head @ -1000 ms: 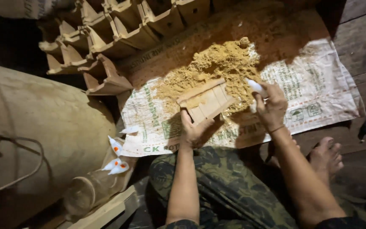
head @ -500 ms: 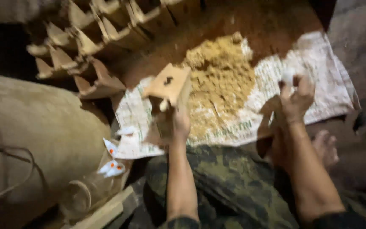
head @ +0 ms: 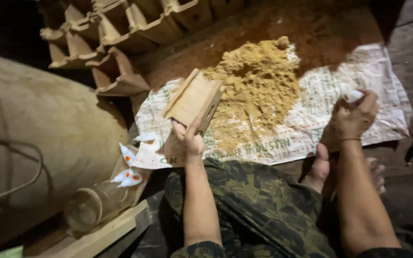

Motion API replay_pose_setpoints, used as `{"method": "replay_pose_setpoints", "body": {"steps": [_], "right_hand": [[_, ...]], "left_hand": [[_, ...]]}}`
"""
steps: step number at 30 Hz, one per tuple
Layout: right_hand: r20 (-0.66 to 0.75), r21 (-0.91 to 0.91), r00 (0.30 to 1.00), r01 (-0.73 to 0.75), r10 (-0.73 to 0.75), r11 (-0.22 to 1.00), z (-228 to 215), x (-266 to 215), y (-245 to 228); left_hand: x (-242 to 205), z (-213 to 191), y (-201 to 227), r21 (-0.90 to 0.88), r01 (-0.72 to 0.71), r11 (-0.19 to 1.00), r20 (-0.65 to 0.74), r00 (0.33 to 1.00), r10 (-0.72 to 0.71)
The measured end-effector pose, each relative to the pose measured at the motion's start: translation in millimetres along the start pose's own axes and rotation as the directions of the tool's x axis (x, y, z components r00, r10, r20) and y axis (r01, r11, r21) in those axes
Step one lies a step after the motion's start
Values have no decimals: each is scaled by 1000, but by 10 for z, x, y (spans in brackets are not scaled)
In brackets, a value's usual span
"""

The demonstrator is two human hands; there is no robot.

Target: The person sits on the floor and assembles small wooden boxes by applying glue to the edges and pressing the pieces together. They then rub sawdust over the glued joints to fill gaps and smooth the surface. The process is repeated for multiple boxes.

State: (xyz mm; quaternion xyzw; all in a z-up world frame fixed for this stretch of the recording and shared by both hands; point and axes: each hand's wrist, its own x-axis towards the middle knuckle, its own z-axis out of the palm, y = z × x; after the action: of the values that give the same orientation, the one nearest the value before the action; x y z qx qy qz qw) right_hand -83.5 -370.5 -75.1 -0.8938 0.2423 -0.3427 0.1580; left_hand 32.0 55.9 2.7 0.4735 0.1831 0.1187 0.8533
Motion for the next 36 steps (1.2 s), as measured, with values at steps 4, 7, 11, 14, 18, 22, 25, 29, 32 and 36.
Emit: {"method": "replay_pose_setpoints", "body": {"steps": [4,7,11,14,18,22,25,29,32,36], "right_hand": [[-98,8,994,-39,40,999,-658,283,-879],[-276,104,960,82,-50,991,-688,396,-1219],[-29,534,951,274,-307,800,-211,213,-1450],[247,573,858,245,-450,782,-132,-34,-1775],[193,620,875,242,-443,747,-86,-283,-1971],[139,579,855,339,-500,742,-68,-236,-1826],[124,559,802,430,-584,709,-309,-74,-1877],[146,627,791,391,-594,674,-509,160,-1986],[234,652,851,221,-470,725,-633,214,-1896],[431,628,876,-118,-217,769,-610,216,-1577]], "left_hand": [[-66,9,119,28,136,990,-63,989,-134],[-198,188,356,-34,128,991,142,982,-122],[-310,206,308,-129,264,956,360,911,-203],[-405,254,303,-174,381,908,427,860,-279],[-494,385,507,-125,504,855,479,785,-392],[-416,288,396,-135,526,839,454,786,-420],[-405,255,530,-171,524,834,329,828,-453],[-233,375,892,-124,498,858,365,827,-428],[-8,7,596,-96,87,992,138,988,-73],[119,-312,523,-140,-232,963,-184,961,205]]}}
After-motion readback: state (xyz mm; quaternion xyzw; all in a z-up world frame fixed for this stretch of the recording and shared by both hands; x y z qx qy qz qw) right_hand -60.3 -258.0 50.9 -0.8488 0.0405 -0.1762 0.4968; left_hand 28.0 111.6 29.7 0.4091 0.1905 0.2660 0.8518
